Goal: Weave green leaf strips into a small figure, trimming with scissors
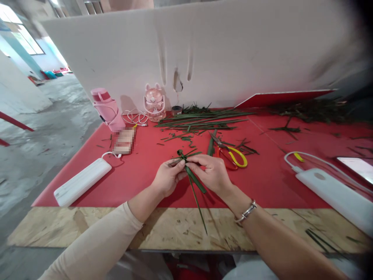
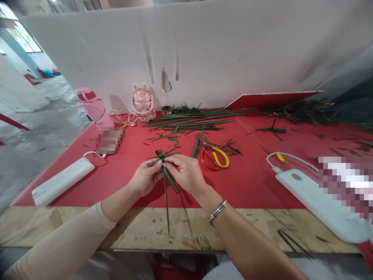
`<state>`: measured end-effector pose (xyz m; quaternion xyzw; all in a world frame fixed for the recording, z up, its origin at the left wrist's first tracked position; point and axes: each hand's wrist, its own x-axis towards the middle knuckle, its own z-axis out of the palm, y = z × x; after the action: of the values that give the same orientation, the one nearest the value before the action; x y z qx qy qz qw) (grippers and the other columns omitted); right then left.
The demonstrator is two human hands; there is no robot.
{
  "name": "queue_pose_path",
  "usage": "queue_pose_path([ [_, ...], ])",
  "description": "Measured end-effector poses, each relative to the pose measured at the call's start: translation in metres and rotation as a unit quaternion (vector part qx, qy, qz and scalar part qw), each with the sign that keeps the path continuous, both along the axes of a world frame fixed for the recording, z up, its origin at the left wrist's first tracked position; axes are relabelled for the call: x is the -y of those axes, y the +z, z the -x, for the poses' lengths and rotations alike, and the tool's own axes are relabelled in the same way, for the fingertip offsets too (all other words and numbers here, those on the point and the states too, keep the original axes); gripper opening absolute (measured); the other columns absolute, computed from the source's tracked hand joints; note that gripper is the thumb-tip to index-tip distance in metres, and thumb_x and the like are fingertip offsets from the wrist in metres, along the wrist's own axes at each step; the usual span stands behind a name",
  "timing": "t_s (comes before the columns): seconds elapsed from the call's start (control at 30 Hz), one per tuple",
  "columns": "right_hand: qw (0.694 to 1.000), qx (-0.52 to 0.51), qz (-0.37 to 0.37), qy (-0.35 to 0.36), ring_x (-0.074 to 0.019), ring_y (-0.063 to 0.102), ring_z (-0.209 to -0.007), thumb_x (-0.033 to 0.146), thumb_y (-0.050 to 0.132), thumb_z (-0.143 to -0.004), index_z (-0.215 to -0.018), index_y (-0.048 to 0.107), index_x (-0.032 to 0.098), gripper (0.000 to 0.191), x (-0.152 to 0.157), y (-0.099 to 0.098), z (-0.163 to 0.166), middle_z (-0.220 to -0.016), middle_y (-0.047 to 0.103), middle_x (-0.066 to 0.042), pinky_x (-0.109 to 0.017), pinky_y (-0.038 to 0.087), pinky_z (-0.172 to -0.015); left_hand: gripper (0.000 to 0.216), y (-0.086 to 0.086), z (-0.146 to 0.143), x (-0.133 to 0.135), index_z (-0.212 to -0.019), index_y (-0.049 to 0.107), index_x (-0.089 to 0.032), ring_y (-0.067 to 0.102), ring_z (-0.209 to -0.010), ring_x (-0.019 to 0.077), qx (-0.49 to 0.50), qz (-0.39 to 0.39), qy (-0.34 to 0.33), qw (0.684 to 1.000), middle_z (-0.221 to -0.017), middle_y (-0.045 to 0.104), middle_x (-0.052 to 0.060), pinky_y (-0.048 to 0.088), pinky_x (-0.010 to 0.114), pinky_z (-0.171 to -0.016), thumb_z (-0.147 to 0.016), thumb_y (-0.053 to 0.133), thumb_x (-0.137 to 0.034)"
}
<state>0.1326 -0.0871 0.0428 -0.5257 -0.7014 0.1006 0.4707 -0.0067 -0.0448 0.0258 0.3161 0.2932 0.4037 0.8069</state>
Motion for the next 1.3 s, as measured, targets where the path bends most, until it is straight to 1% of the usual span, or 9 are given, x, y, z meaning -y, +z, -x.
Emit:
queue_pose_path([
  [0.1,1.000,-0.001,0.000,-0.012,-0.0148,0.065,-0.073,0.024,0.058,-0.079,-0.083,0.068,0.021,0.012,0.000,0.002,0.002,-0.081,0.071,-0.003,-0.024,0.049,-0.069,0.023,0.000,0.000,0.001,-0.075,0.067,-0.012,0.058,-0.060,0.0077,-0.004,0.002,0.003,1.000,-0.068,0.064,0.001,0.050,0.020,-0.062,-0.057,0.077,-0.023],
  [0.3,0.997,-0.004,0.053,-0.057,-0.0113,0.060,-0.060,0.020,0.056,-0.077,-0.076,0.066,0.020,0.010,0.001,0.002,0.003,-0.069,0.068,0.000,-0.019,0.044,-0.057,0.026,0.000,-0.001,0.001,-0.080,0.067,-0.012,0.062,-0.070,0.0118,-0.017,-0.033,-0.015,0.999,-0.078,0.067,0.004,0.051,0.026,-0.070,-0.058,0.076,-0.025],
  [0.5,0.997,0.051,0.048,0.021,-0.0097,0.058,-0.062,0.015,0.051,-0.080,-0.077,0.064,0.018,0.014,0.001,0.006,-0.001,-0.070,0.065,0.000,-0.018,0.041,-0.060,0.029,0.001,0.001,-0.001,-0.066,0.063,-0.011,0.056,-0.052,0.0079,-0.056,-0.013,0.005,0.998,-0.057,0.060,0.001,0.048,0.022,-0.055,-0.062,0.072,-0.038],
  [0.6,0.992,0.109,0.038,0.046,-0.0116,0.059,-0.066,0.015,0.049,-0.081,-0.079,0.064,0.018,0.015,0.001,0.008,-0.003,-0.073,0.066,-0.002,-0.020,0.042,-0.062,0.030,0.000,0.001,-0.001,-0.063,0.062,-0.011,0.053,-0.051,0.0073,-0.065,-0.026,0.010,0.998,-0.054,0.057,0.000,0.048,0.022,-0.055,-0.063,0.070,-0.040],
  [0.7,0.989,0.136,0.042,0.042,-0.0131,0.060,-0.068,0.015,0.049,-0.081,-0.078,0.065,0.018,0.017,0.001,0.009,-0.005,-0.074,0.067,-0.003,-0.022,0.043,-0.063,0.024,-0.004,0.001,-0.002,-0.069,0.066,-0.012,0.055,-0.057,0.0075,-0.057,-0.058,0.011,0.997,-0.061,0.061,0.000,0.048,0.022,-0.061,-0.060,0.074,-0.033],
  [0.8,0.995,0.094,0.037,0.024,-0.0134,0.062,-0.069,0.017,0.051,-0.081,-0.078,0.066,0.020,0.015,0.001,0.007,-0.006,-0.075,0.068,-0.002,-0.022,0.044,-0.065,0.028,-0.007,0.000,-0.003,-0.080,0.068,-0.013,0.059,-0.067,0.0103,-0.063,-0.067,0.008,0.996,-0.075,0.067,0.003,0.048,0.025,-0.067,-0.056,0.077,-0.026],
  [0.9,0.999,0.036,0.040,0.000,-0.0126,0.063,-0.067,0.021,0.055,-0.080,-0.077,0.066,0.021,0.011,0.000,0.004,-0.006,-0.074,0.069,0.000,-0.021,0.044,-0.064,0.029,-0.005,-0.001,-0.003,-0.081,0.069,-0.014,0.060,-0.072,0.0119,-0.062,-0.063,0.006,0.996,-0.079,0.068,0.004,0.049,0.026,-0.069,-0.056,0.077,-0.024],
  [1.13,0.997,-0.058,0.054,-0.009,-0.0104,0.056,-0.059,0.030,0.051,-0.083,-0.080,0.061,0.017,0.016,0.003,0.008,-0.005,-0.069,0.064,0.000,-0.020,0.042,-0.057,0.023,0.001,-0.002,-0.005,-0.071,0.064,-0.013,0.054,-0.059,0.0069,-0.022,-0.054,0.047,0.997,-0.065,0.062,-0.001,0.045,0.019,-0.057,-0.055,0.077,-0.023],
  [1.3,0.994,-0.054,0.092,0.038,-0.0100,0.049,-0.057,0.037,0.054,-0.080,-0.074,0.054,0.017,0.021,0.005,0.011,-0.002,-0.063,0.054,0.001,-0.021,0.039,-0.054,0.023,-0.005,-0.001,-0.008,-0.072,0.065,-0.013,0.049,-0.055,0.0050,-0.047,-0.088,0.079,0.992,-0.063,0.060,-0.002,0.042,0.018,-0.056,-0.057,0.076,-0.027],
])
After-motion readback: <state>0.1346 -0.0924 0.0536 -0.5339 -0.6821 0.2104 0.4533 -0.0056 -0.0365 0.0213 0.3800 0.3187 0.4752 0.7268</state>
